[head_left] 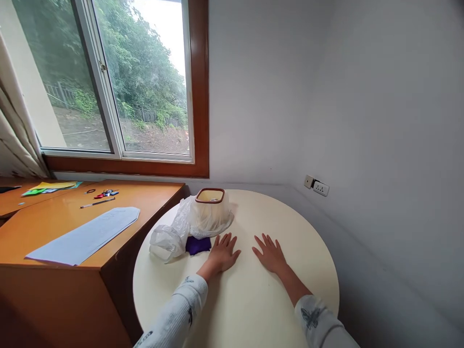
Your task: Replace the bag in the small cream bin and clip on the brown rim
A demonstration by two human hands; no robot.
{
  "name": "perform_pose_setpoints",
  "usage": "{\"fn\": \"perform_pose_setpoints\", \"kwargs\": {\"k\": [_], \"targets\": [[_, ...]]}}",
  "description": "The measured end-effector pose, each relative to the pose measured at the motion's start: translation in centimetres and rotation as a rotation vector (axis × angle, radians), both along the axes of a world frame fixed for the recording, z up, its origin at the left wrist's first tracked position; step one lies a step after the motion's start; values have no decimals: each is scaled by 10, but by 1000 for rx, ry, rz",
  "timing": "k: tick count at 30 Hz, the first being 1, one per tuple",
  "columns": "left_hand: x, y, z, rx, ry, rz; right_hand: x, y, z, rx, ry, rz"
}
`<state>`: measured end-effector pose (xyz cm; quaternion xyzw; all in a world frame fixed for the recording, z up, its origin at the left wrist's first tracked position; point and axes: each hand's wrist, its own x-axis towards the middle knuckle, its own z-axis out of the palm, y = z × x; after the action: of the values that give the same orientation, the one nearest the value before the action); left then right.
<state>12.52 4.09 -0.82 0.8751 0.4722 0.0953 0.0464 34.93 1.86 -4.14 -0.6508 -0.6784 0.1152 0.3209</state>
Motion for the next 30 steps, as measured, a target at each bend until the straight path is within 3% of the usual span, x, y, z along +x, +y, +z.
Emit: {"fn": "perform_pose_setpoints", "kwargs": {"k": [5, 8, 30], "targets": [[1, 4, 0, -45, 43, 19, -4, -4, 16, -262, -310, -8], [1, 3, 1, -60, 63, 30, -6, -7, 23, -335, -410, -14], [3, -2, 5, -59, 96, 48, -7, -10, 25, -335, -449, -27]]}}
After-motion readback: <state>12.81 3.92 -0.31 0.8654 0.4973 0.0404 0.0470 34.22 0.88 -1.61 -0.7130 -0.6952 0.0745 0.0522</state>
